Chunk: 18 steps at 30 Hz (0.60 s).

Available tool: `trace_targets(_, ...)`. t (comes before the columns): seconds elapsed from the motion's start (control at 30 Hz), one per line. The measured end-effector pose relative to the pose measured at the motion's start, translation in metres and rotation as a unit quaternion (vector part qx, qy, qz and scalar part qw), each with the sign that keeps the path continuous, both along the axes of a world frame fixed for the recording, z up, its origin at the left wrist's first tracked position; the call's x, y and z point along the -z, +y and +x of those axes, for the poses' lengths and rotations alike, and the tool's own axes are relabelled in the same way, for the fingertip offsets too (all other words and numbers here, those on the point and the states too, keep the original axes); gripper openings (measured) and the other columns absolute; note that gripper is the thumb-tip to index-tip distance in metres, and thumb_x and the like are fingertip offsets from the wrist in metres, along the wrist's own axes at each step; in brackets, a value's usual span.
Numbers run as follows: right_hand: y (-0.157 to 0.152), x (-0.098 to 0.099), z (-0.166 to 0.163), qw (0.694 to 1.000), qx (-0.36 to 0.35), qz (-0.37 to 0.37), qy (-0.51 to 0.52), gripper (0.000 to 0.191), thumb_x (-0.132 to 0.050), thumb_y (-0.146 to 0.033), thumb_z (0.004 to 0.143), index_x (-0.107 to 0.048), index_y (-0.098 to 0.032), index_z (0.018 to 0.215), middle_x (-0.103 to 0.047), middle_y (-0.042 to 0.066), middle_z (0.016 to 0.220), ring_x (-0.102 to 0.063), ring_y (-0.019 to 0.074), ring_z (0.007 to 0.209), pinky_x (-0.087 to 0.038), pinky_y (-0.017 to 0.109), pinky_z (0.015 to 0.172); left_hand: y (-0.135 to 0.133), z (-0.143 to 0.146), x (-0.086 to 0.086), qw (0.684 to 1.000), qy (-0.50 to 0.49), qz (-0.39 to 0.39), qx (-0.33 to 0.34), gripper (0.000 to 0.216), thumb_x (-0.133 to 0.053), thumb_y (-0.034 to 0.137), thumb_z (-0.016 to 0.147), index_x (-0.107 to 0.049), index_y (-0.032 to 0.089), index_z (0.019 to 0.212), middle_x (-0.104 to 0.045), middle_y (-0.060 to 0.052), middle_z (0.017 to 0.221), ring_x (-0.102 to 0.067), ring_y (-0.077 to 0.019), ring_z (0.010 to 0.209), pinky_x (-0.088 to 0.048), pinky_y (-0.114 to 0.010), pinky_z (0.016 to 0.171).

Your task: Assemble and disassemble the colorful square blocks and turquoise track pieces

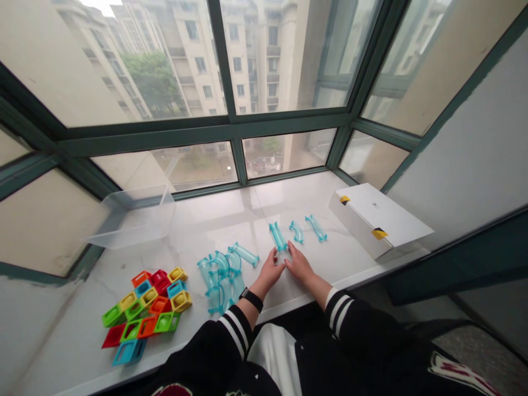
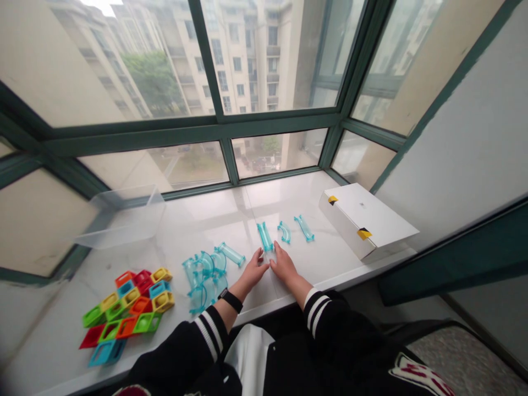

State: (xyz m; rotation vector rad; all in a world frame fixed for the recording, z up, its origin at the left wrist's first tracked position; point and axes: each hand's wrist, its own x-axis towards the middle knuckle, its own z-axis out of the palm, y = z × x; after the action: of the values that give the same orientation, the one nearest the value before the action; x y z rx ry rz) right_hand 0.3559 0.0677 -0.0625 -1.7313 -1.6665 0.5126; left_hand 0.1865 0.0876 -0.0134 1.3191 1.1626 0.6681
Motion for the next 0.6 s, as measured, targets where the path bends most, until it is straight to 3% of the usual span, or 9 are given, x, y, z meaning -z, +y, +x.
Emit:
trace_targets(0.17,-0.022,0.010,-0.008,0.998,0.029,0.049,-0.004,0.072,-0.058,-0.019,0.087,-0.041,-0.014,0.158,-0.056,0.022,0.152,-0.053,0.0337,0.143,-0.044,0.056,0.122,-0.012,-0.034,-0.020,1.000,-0.024,0.002,0.013,0.078,-0.079,0.031,0.080,-0.053,0.021,0.153,-0.054,-0.019,0.159,-0.062,-0.0331,0.134,-0.052,-0.049,0.111)
trace_targets(0.3,-0.041,0.011,-0.011,0.996,0.010,0.089,-0.021,0.056,-0.054,-0.018,0.088,-0.054,-0.017,0.144,-0.064,0.018,0.135,-0.059,0.0330,0.132,-0.048,0.057,0.117,-0.031,-0.107,-0.044,0.995,-0.053,0.080,0.028,0.056,-0.071,0.041,0.090,-0.063,0.022,0.142,-0.066,-0.016,0.145,-0.069,-0.0286,0.124,-0.056,-0.048,0.108)
trace_targets(0.47,-0.044,0.003,-0.013,0.993,-0.012,0.106,-0.046,0.046,-0.054,-0.017,0.087,-0.061,-0.019,0.133,-0.067,0.016,0.126,-0.060,0.0330,0.124,-0.048,0.058,0.115,-0.075,-0.213,-0.051,0.980,0.038,0.159,-0.117,0.044,-0.065,0.048,0.094,-0.069,0.023,0.130,-0.075,-0.012,0.128,-0.073,-0.0275,0.117,-0.060,-0.049,0.104)
trace_targets(0.6,-0.043,-0.001,-0.016,0.991,-0.034,0.115,-0.063,0.041,-0.053,-0.015,0.087,-0.065,-0.019,0.126,-0.068,0.016,0.124,-0.059,0.0327,0.124,-0.047,0.056,0.115,-0.112,-0.256,-0.033,0.961,0.098,0.170,-0.197,0.044,-0.066,0.051,0.091,-0.071,0.023,0.125,-0.075,-0.011,0.128,-0.072,-0.0297,0.120,-0.058,-0.051,0.107)
